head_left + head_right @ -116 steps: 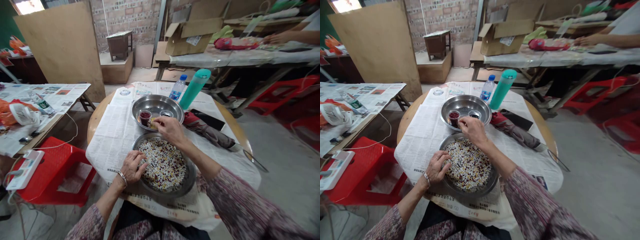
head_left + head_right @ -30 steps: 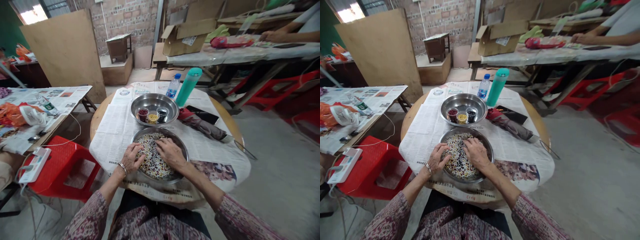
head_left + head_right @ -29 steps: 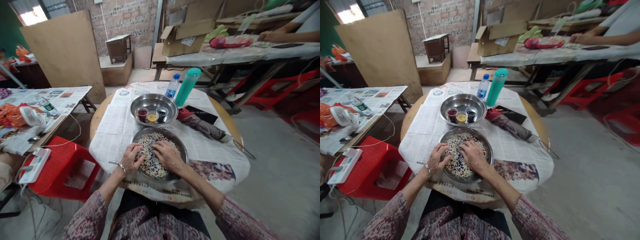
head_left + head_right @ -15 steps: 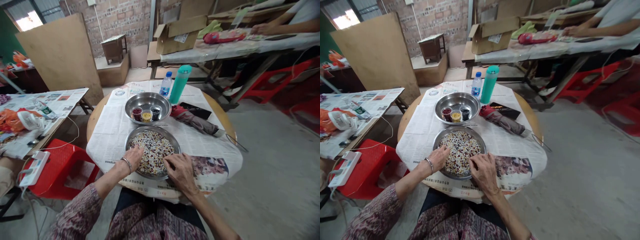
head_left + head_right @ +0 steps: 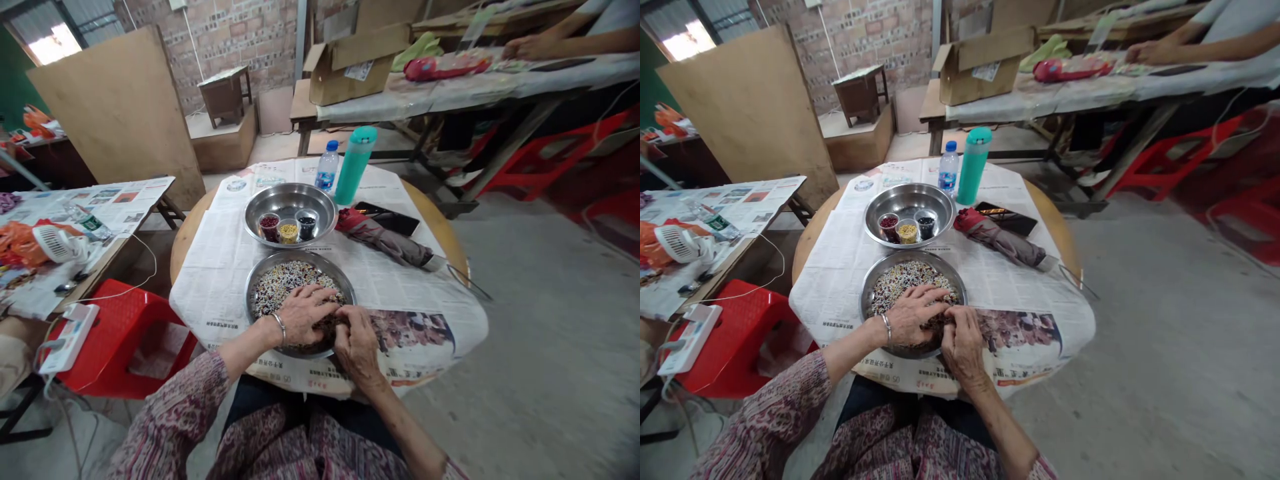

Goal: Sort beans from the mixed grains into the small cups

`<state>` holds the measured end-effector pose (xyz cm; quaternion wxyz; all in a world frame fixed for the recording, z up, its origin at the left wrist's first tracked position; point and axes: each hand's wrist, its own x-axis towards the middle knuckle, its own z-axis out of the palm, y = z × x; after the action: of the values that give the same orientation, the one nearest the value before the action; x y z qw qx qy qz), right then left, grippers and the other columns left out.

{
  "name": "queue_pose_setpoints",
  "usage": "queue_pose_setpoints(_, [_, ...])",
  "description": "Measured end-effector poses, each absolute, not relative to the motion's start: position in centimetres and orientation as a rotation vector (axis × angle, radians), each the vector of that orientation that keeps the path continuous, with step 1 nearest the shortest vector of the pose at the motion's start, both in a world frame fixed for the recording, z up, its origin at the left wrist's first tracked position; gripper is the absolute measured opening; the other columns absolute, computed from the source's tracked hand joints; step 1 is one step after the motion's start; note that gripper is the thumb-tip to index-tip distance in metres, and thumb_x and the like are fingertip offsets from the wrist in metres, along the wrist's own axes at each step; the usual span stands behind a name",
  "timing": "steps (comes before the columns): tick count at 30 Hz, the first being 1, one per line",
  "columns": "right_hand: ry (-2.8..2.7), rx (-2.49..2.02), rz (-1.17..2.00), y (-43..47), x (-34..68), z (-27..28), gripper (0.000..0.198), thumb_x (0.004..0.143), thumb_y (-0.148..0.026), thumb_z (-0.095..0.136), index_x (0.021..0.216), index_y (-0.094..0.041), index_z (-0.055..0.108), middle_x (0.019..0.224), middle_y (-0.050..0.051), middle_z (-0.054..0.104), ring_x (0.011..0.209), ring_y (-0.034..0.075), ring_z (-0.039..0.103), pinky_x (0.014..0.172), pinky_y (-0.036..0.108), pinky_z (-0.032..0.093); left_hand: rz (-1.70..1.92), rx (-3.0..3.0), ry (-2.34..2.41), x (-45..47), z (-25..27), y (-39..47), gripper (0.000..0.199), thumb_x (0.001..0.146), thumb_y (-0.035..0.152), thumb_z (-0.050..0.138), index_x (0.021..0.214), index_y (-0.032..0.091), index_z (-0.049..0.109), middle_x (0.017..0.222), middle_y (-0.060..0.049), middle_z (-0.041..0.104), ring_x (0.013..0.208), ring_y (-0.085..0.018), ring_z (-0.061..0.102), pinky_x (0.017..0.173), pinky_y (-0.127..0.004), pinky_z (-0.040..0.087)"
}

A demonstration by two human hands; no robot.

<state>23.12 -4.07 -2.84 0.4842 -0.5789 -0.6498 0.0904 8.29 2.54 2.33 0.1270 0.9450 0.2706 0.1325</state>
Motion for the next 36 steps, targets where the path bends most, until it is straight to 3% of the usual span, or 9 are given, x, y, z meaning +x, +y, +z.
queue_pose_setpoints(8, [-1.61, -1.38, 0.198, -4.1, 23.1, -2.7, 0.024, 0.079, -0.006, 0.037, 0.087, -0.025, 0.047, 0.085, 0.006, 0.055, 0.085, 0.024, 0.053, 0.078, 0.039, 0.046, 0.053, 2.873, 0.999, 7.1, 2.1, 5.4, 0.019, 0.083, 0.008, 0.054, 0.097, 0.017, 0.061, 0.106, -0.01, 0.059, 0.098, -0.024, 0.055, 0.075, -0.034, 0.053])
queue_pose_setpoints(11, [-1.606, -1.351, 0.163, -3.9, 23.1, -2.9, 0.024, 0.079, -0.004, 0.038, 0.088, -0.024, 0.048, 0.084, 0.004, 0.053, 0.085, 0.023, 0.053, 0.078, 0.038, 0.045, 0.161, 2.774, 1.294, 4.4, 2.7, 6.2, 0.02, 0.085, 0.005, 0.048, 0.092, 0.02, 0.06, 0.104, -0.006, 0.057, 0.098, -0.02, 0.054, 0.083, -0.031, 0.052])
queue_pose_setpoints(14, [-1.603, -1.303, 0.109, -3.8, 23.1, -3.3, 0.024, 0.079, -0.003, 0.039, 0.089, -0.023, 0.047, 0.084, 0.003, 0.052, 0.084, 0.021, 0.052, 0.077, 0.036, 0.045, 0.284, 2.689, 1.507, 3.1, 3.2, 6.4, 0.012, 0.092, 0.017, 0.049, 0.099, 0.02, 0.059, 0.112, -0.007, 0.054, 0.105, -0.02, 0.051, 0.094, -0.034, 0.049])
queue_pose_setpoints(18, [-1.607, -1.3, 0.096, -3.6, 23.1, -3.5, 0.025, 0.078, -0.001, 0.039, 0.089, -0.023, 0.047, 0.086, 0.003, 0.052, 0.085, 0.021, 0.052, 0.077, 0.035, 0.045, 0.181, 2.513, 1.763, 4.4, 3.4, 6.0, 0.05, 0.083, 0.047, 0.067, 0.122, 0.019, 0.053, 0.121, -0.012, 0.049, 0.114, -0.03, 0.048, 0.092, -0.041, 0.049])
queue_pose_setpoints(20, [-1.612, -1.301, 0.087, -3.6, 23.1, -3.5, 0.026, 0.078, -0.001, 0.039, 0.089, -0.022, 0.047, 0.086, 0.003, 0.052, 0.085, 0.021, 0.052, 0.078, 0.035, 0.045, 0.102, 2.454, 1.698, 5.7, 3.5, 5.6, 0.049, 0.083, 0.045, 0.068, 0.124, 0.022, 0.054, 0.12, -0.011, 0.05, 0.112, -0.028, 0.051, 0.089, -0.039, 0.051])
queue_pose_setpoints(23, [-1.619, -1.295, 0.077, -3.6, 23.2, -3.5, 0.026, 0.078, 0.0, 0.039, 0.089, -0.022, 0.047, 0.085, 0.003, 0.052, 0.085, 0.02, 0.051, 0.078, 0.035, 0.045, 0.055, 2.445, 1.465, 7.2, 3.7, 4.8, 0.024, 0.091, 0.021, 0.055, 0.114, 0.024, 0.061, 0.111, -0.006, 0.055, 0.1, -0.019, 0.058, 0.089, -0.031, 0.05])
queue_pose_setpoints(25, [-1.618, -1.292, 0.081, -3.6, 23.2, -3.5, 0.027, 0.077, 0.0, 0.039, 0.089, -0.023, 0.047, 0.085, 0.003, 0.052, 0.084, 0.02, 0.051, 0.077, 0.035, 0.045, 0.046, 2.452, 1.34, 7.4, 4.0, 3.7, 0.026, 0.092, 0.012, 0.048, 0.109, 0.024, 0.063, 0.104, -0.004, 0.058, 0.094, -0.016, 0.06, 0.088, -0.028, 0.05])
queue_pose_setpoints(30, [-1.616, -1.293, 0.08, -3.7, 23.2, -3.4, 0.027, 0.077, 0.0, 0.039, 0.089, -0.023, 0.047, 0.084, 0.003, 0.051, 0.084, 0.02, 0.051, 0.077, 0.035, 0.045, 0.048, 2.494, 1.127, 5.7, 4.7, 0.4, 0.014, 0.092, 0.025, 0.057, 0.103, 0.023, 0.065, 0.103, -0.002, 0.059, 0.095, -0.016, 0.06, 0.089, -0.028, 0.05])
queue_pose_setpoints(36, [-1.609, -1.298, 0.081, -3.6, 23.1, -3.4, 0.027, 0.077, 0.0, 0.039, 0.089, -0.023, 0.047, 0.085, 0.003, 0.052, 0.084, 0.02, 0.051, 0.077, 0.035, 0.045, -0.085, 2.636, 0.973, 5.2, 4.2, -0.3, 0.017, 0.092, 0.028, 0.057, 0.108, 0.027, 0.064, 0.11, -0.002, 0.056, 0.104, -0.018, 0.055, 0.089, -0.03, 0.051])
